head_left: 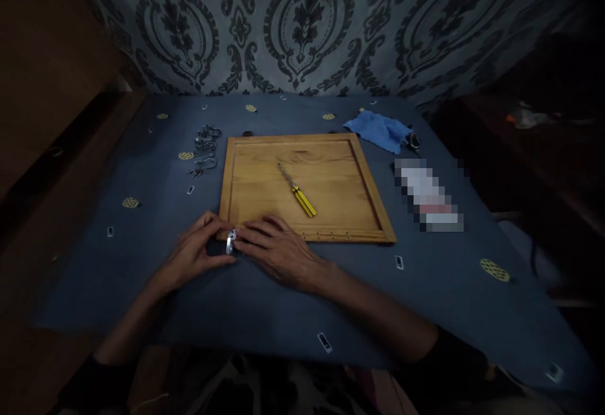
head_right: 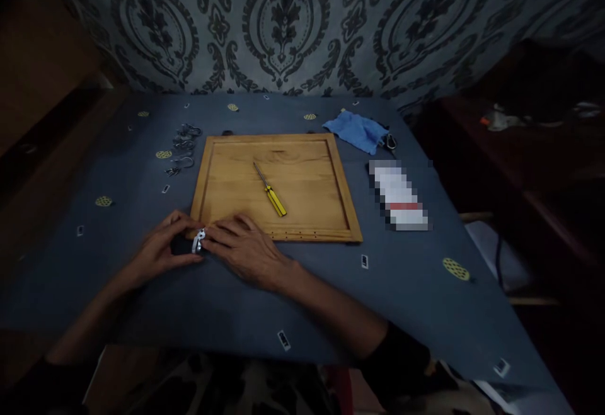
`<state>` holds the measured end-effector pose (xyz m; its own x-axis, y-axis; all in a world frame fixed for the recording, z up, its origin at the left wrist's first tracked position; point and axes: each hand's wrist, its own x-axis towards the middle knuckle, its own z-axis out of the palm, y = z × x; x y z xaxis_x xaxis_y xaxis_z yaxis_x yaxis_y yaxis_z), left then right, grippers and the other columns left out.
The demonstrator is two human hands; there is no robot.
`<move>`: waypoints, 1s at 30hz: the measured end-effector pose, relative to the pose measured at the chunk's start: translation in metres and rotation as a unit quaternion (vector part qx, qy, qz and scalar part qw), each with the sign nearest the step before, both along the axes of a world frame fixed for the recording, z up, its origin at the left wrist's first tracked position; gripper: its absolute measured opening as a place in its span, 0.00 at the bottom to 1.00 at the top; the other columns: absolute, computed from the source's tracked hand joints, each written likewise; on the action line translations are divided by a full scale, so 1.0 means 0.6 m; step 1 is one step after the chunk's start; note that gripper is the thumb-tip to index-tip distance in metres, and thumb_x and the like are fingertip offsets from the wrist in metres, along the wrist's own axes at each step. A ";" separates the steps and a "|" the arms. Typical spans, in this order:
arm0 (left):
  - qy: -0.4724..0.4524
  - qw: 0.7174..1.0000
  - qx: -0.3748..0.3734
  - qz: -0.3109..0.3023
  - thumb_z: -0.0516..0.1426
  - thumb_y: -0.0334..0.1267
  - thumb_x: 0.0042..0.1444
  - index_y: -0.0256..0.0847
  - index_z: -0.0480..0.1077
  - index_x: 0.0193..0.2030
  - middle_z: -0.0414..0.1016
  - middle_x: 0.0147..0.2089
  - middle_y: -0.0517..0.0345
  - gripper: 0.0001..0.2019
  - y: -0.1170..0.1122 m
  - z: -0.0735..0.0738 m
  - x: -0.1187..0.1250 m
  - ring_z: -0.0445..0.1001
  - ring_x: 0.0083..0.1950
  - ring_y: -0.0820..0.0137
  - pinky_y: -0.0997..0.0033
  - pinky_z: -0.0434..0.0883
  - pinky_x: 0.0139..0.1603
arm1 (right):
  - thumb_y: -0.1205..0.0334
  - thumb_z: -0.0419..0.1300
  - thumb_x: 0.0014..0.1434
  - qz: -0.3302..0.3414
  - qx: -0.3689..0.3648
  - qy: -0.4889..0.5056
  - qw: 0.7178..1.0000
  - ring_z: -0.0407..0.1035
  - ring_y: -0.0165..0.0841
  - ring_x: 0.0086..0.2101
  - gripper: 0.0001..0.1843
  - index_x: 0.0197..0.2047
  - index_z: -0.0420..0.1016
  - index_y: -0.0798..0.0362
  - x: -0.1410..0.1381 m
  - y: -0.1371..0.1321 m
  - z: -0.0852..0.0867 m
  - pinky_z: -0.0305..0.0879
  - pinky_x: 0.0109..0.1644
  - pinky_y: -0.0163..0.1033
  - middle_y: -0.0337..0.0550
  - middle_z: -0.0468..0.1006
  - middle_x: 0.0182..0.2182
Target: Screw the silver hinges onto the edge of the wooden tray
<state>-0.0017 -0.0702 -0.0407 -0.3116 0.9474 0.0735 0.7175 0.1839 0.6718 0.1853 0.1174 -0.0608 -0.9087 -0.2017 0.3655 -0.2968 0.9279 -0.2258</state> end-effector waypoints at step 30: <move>-0.019 1.000 0.017 -0.007 0.70 0.50 0.60 0.48 0.76 0.56 0.72 0.48 0.55 0.21 -0.002 0.002 0.000 0.73 0.52 0.60 0.61 0.75 0.53 | 0.66 0.54 0.76 -0.001 -0.014 0.000 1.000 0.69 0.40 0.64 0.18 0.65 0.74 0.52 0.001 -0.004 0.007 0.65 0.69 0.53 0.46 0.80 0.63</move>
<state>-0.0018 -0.0713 -0.0396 -0.3007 0.9490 0.0951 0.6942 0.1494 0.7041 0.1857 0.1151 -0.0564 -0.9088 -0.1893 0.3719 -0.2949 0.9219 -0.2514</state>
